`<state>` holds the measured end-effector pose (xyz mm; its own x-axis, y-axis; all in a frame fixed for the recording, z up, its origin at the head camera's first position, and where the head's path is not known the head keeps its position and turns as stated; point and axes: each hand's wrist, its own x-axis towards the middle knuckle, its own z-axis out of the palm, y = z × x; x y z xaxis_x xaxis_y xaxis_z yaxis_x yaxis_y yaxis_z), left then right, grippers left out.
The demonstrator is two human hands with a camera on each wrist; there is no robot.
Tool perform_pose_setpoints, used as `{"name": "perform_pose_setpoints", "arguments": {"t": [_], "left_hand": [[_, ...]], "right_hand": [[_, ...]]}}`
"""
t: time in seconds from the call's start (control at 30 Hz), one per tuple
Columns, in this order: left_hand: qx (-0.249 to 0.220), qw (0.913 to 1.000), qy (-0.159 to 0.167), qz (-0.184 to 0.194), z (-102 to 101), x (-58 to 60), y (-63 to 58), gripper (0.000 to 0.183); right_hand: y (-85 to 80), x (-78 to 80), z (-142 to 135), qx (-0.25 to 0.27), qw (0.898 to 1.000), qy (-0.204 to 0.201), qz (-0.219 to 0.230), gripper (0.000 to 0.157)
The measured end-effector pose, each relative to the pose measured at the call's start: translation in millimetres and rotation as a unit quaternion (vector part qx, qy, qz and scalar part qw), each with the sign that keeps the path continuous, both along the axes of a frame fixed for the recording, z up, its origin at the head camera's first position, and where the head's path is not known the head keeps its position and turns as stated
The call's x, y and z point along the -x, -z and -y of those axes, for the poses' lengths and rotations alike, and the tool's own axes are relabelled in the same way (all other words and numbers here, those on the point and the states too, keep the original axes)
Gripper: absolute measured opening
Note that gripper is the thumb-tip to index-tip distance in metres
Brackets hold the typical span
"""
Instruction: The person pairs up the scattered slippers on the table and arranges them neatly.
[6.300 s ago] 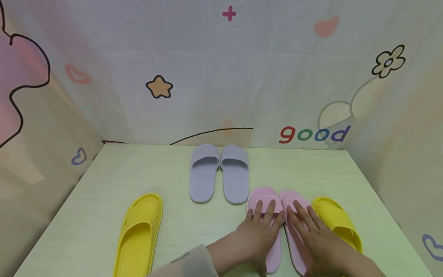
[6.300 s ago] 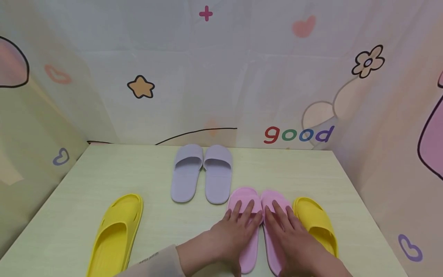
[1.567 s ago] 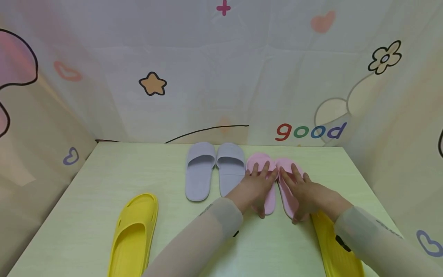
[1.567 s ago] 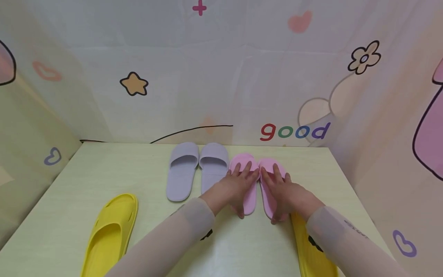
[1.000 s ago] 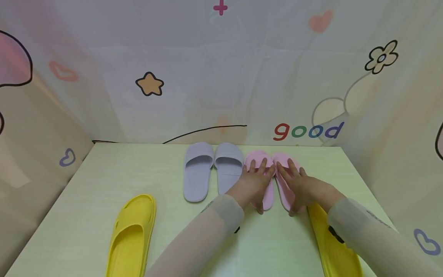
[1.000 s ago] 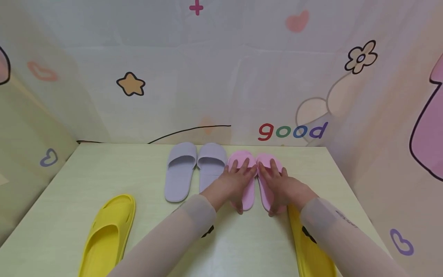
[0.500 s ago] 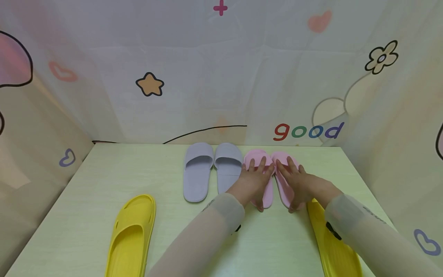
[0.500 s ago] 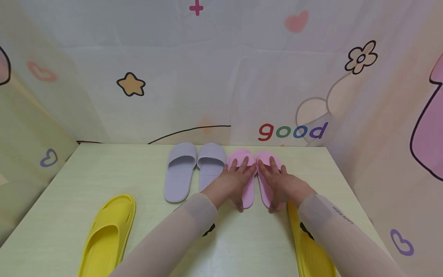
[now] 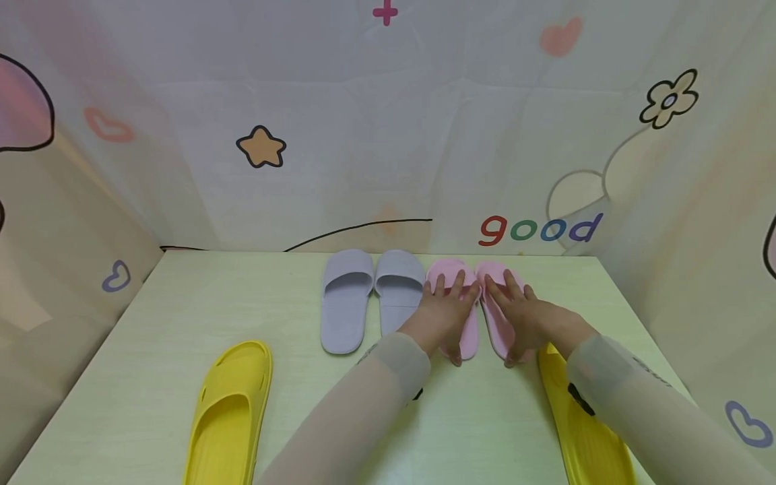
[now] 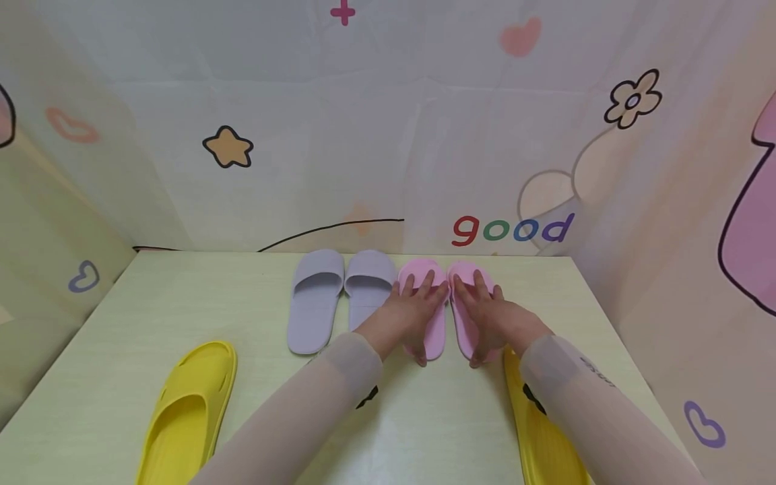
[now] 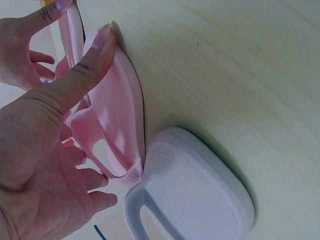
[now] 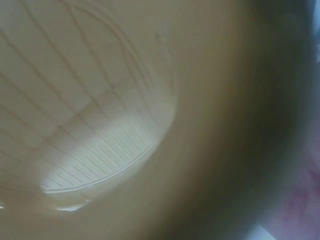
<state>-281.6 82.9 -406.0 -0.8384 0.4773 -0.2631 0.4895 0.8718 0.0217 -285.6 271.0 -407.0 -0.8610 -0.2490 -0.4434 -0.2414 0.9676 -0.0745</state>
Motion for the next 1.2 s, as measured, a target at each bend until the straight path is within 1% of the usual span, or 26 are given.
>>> {"name": "perform_pose_setpoints", "arguments": {"t": [0.13,0.2,0.23,0.37,0.43,0.53,0.6,0.77,0.83,0.9,0.97,1.03,1.1,1.13,1.2], "left_hand": [[0.006,1.0,-0.008,0.0,-1,4.2,2.3,0.143],[0.007,0.9999,-0.014,-0.002,-4,11.0,12.3,0.15],[0.008,0.9998,-0.015,-0.001,-5,11.9,12.5,0.15],[0.009,0.9999,-0.014,0.0,-4,11.5,10.2,0.149],[0.011,0.9999,-0.012,0.004,-2,7.1,1.1,0.144],[0.01,0.9999,-0.011,0.004,-2,8.1,2.2,0.144],[0.007,0.9999,-0.011,0.001,-4,14.0,12.3,0.149],[0.006,0.9999,-0.011,0.002,-5,15.2,12.8,0.148],[0.006,0.9999,-0.012,0.007,-3,10.3,3.8,0.144],[0.003,0.9999,-0.014,0.008,-3,10.2,3.6,0.145],[-0.002,0.9998,-0.02,0.009,-5,14.2,9.4,0.149],[-0.003,0.9996,-0.024,0.015,-5,14.8,10.9,0.149],[-0.002,0.9995,-0.031,0.011,-9,20.8,21.4,0.153],[-0.003,0.9994,-0.031,0.011,-9,20.9,22.4,0.153],[-0.005,0.9995,-0.028,0.011,-7,16.8,18.3,0.151]], "right_hand": [[-1.9,0.8,1,0.001,1.0,0.002,0.004,0.155],[-2.6,1.4,2,0.001,1.0,0.002,0.005,0.155],[-3.0,1.6,2,0.001,1.0,0.002,0.005,0.155],[-4.1,2.5,3,0.001,1.0,0.002,0.005,0.154],[-4.1,3.0,2,0.001,1.0,0.001,0.004,0.154],[-4.0,3.3,2,0.001,1.0,-0.001,0.002,0.152],[-4.0,3.2,2,0.001,1.0,-0.003,0.001,0.151],[-5.1,2.1,2,0.005,1.0,-0.005,-0.003,0.151],[-5.6,1.7,2,0.006,1.0,-0.003,-0.003,0.152],[-5.6,1.8,2,0.005,1.0,0.001,-0.004,0.153],[-5.9,2.0,2,0.005,1.0,0.003,-0.006,0.153],[-5.2,2.4,2,0.004,1.0,0.003,-0.01,0.154],[-4.3,2.9,1,0.005,1.0,0.004,-0.015,0.155],[-4.0,3.1,1,0.006,1.0,0.006,-0.016,0.155],[-2.6,3.7,0,0.008,1.0,0.008,-0.018,0.156]]}}
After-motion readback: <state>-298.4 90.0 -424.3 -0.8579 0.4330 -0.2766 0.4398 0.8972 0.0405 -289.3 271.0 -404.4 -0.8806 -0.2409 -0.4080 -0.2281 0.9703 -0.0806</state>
